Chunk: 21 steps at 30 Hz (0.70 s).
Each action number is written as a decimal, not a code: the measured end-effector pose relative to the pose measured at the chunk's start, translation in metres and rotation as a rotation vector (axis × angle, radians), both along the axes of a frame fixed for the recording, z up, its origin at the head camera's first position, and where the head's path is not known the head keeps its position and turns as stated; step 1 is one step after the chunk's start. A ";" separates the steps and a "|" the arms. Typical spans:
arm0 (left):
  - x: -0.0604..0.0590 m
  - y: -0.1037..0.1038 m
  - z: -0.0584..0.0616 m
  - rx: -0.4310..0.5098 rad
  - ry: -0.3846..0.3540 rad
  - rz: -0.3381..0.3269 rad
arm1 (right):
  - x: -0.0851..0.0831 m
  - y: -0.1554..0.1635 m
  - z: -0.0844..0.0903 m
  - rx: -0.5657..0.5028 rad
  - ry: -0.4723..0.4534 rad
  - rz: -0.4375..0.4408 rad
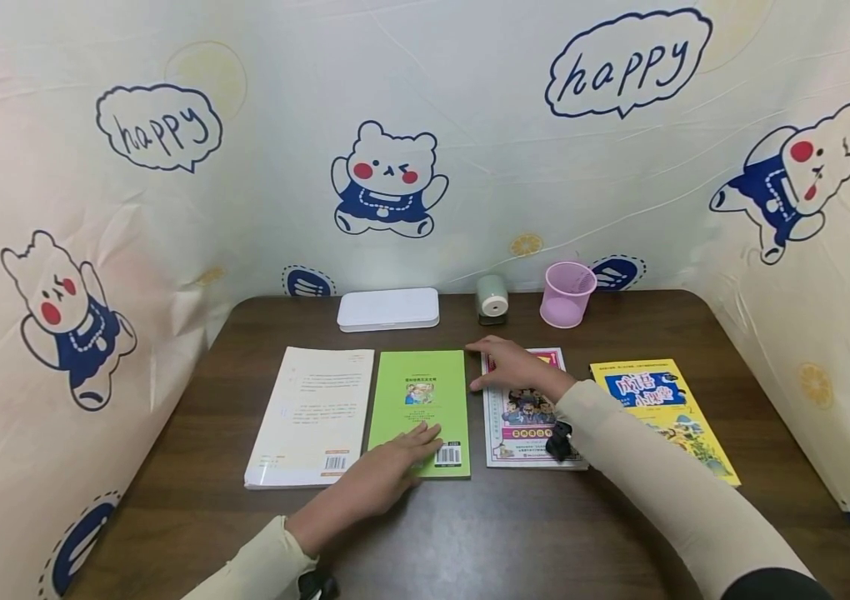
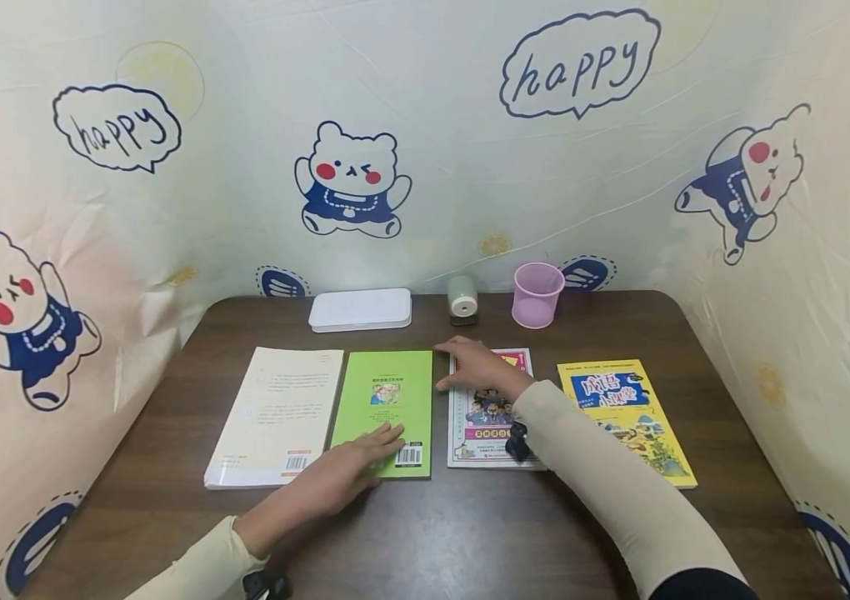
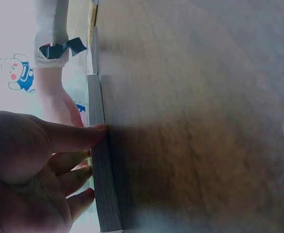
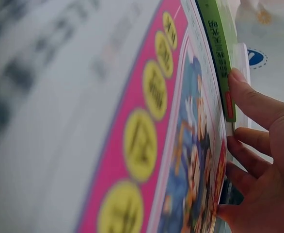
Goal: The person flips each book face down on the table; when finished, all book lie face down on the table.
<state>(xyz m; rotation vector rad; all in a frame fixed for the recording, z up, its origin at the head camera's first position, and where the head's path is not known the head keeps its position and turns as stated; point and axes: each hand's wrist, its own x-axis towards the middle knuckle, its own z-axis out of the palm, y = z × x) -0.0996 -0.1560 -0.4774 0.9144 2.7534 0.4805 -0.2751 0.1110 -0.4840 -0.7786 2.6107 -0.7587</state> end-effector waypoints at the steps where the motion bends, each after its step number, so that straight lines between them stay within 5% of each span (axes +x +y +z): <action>1: 0.000 0.000 0.000 0.003 0.001 -0.001 | 0.000 0.002 0.000 -0.006 -0.006 -0.004; 21: 0.000 0.000 -0.003 -0.008 0.012 0.002 | 0.000 0.038 0.002 -0.049 -0.036 -0.030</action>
